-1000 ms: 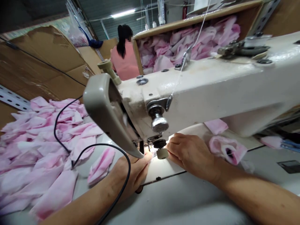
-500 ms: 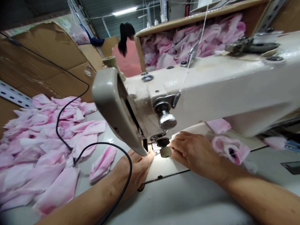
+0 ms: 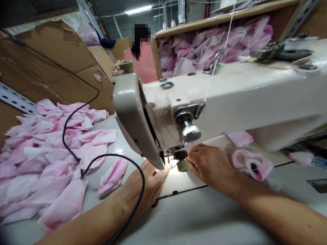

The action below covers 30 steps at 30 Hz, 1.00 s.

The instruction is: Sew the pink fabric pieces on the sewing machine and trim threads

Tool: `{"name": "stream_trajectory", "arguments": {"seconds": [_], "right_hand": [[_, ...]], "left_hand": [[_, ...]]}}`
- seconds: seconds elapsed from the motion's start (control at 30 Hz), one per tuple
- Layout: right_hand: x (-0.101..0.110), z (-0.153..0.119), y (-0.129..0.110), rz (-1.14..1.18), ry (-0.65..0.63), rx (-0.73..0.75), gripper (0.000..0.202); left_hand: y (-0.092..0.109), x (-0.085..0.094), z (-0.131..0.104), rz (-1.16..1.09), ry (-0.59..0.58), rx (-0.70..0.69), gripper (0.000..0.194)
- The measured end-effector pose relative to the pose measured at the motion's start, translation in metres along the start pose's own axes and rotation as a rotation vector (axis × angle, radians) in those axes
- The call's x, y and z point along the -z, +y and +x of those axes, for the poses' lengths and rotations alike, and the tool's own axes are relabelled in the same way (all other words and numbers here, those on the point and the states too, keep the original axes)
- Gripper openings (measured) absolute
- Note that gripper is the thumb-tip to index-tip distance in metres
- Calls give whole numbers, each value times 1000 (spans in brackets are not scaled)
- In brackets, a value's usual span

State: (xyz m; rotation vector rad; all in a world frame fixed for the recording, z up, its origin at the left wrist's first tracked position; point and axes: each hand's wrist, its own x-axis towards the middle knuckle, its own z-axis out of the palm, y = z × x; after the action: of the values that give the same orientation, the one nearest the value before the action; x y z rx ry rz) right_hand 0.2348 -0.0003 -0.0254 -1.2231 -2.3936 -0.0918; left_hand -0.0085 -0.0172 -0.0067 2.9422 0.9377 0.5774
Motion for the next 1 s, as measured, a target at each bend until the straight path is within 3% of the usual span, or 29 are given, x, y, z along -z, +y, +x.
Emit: {"name": "stream_trajectory", "arguments": {"seconds": [0.33,0.53,0.63,0.77,1.0], "right_hand": [[-3,-1,-1,-22,22,5,20],[-5,2,0,-80,112,51,20],[-4,3,-2,-77,143,46,24],[-3,5,-4,-77,139,16,27],[0,4,-4,-76,177,51,23]], "left_hand": [[-3,-11,-4,-42,3,46,42],[-1,3,1,-44,-100,69,35],[-3,7,1,-81,-133,59,44],[-8,-2,-2,-59,-114,24,63],[-10,-8,-2,-6,-185,94,73]]}}
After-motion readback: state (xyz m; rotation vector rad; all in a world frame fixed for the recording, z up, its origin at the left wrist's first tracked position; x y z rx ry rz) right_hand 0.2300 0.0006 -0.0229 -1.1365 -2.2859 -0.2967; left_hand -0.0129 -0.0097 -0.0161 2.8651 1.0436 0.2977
